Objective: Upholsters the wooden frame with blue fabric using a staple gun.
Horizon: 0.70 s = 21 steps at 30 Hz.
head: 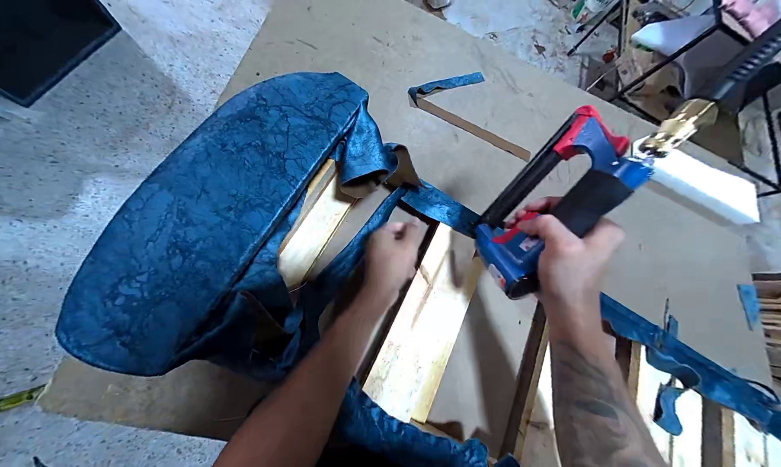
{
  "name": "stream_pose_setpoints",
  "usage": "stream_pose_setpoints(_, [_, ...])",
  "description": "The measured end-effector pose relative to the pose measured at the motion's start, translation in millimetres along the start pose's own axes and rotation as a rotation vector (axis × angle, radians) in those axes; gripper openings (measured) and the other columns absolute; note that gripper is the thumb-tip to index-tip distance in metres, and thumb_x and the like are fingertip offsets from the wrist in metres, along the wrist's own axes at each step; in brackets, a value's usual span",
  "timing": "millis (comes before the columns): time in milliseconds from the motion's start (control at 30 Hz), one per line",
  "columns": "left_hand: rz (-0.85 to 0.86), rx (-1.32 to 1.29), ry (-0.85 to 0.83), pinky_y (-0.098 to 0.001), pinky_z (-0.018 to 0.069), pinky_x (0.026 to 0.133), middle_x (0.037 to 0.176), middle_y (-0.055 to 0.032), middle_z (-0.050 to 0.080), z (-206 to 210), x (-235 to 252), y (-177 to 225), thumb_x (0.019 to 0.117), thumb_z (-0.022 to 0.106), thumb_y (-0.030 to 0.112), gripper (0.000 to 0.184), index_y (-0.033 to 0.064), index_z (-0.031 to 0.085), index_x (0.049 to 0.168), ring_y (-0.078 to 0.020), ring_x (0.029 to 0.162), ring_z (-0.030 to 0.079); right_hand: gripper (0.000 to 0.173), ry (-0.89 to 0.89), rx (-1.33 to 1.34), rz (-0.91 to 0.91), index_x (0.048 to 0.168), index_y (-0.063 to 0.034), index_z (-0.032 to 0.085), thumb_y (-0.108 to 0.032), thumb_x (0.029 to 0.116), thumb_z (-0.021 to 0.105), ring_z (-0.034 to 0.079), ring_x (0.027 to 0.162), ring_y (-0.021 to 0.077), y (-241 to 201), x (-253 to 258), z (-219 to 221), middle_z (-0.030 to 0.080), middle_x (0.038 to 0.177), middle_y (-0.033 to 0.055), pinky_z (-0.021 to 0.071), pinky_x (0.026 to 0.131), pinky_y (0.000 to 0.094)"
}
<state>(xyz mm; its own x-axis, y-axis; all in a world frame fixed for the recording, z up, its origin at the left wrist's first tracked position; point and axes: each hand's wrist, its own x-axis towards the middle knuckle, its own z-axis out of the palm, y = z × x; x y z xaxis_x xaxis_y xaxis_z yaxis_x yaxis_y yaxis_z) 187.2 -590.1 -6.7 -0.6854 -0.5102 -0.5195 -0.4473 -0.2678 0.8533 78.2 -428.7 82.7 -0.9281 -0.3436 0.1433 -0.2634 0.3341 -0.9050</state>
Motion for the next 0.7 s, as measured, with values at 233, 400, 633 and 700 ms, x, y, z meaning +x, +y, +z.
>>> stream_pose_setpoints(233, [0.24, 0.163, 0.007, -0.0493, 0.0596, 0.073, 0.09, -0.0152, 0.07, -4, 75, 2, 0.1093, 0.047, 0.038, 0.04, 0.0039, 0.067, 0.119, -0.027, 0.075, 0.069, 0.02, 0.104, -0.21, -0.238, 0.106, -0.0118, 0.067, -0.015, 0.0862, 0.071, 0.071, 0.073, 0.0136, 22, -22, 78, 0.073, 0.091, 0.001, 0.0604, 0.059, 0.0374])
stream_pose_setpoints(400, [0.365, 0.249, 0.136, -0.051, 0.0572, 0.082, 0.089, -0.0127, 0.072, 0, 74, -9, 0.1081, 0.049, 0.033, 0.036, 0.0064, 0.073, 0.101, -0.027, 0.088, 0.071, 0.017, 0.093, -0.266, -0.254, 0.105, -0.0132, 0.068, -0.018, 0.0891, 0.069, 0.07, 0.072, 0.0126, 23, -19, 95, 0.072, 0.088, 0.0003, 0.0597, 0.059, 0.0364])
stream_pose_setpoints(633, [0.307, 0.306, 0.103, -0.0523, 0.0561, 0.088, 0.094, -0.0146, 0.073, -4, 74, -10, 0.1088, 0.047, 0.033, 0.039, 0.0044, 0.073, 0.103, -0.0299, 0.095, 0.071, 0.015, 0.193, -0.322, -0.277, 0.103, -0.0126, 0.068, -0.017, 0.0883, 0.07, 0.068, 0.07, 0.0116, 27, -22, 114, 0.071, 0.085, 0.0009, 0.0575, 0.058, 0.0351])
stream_pose_setpoints(700, [0.298, 0.328, 0.091, -0.0517, 0.056, 0.09, 0.096, -0.0147, 0.073, -6, 75, -9, 0.1088, 0.047, 0.033, 0.038, 0.0048, 0.073, 0.106, -0.0301, 0.098, 0.071, 0.018, 0.2, -0.333, -0.26, 0.105, -0.0126, 0.068, -0.018, 0.0878, 0.069, 0.069, 0.073, 0.0115, 24, -22, 120, 0.071, 0.088, 0.0008, 0.0584, 0.06, 0.0359])
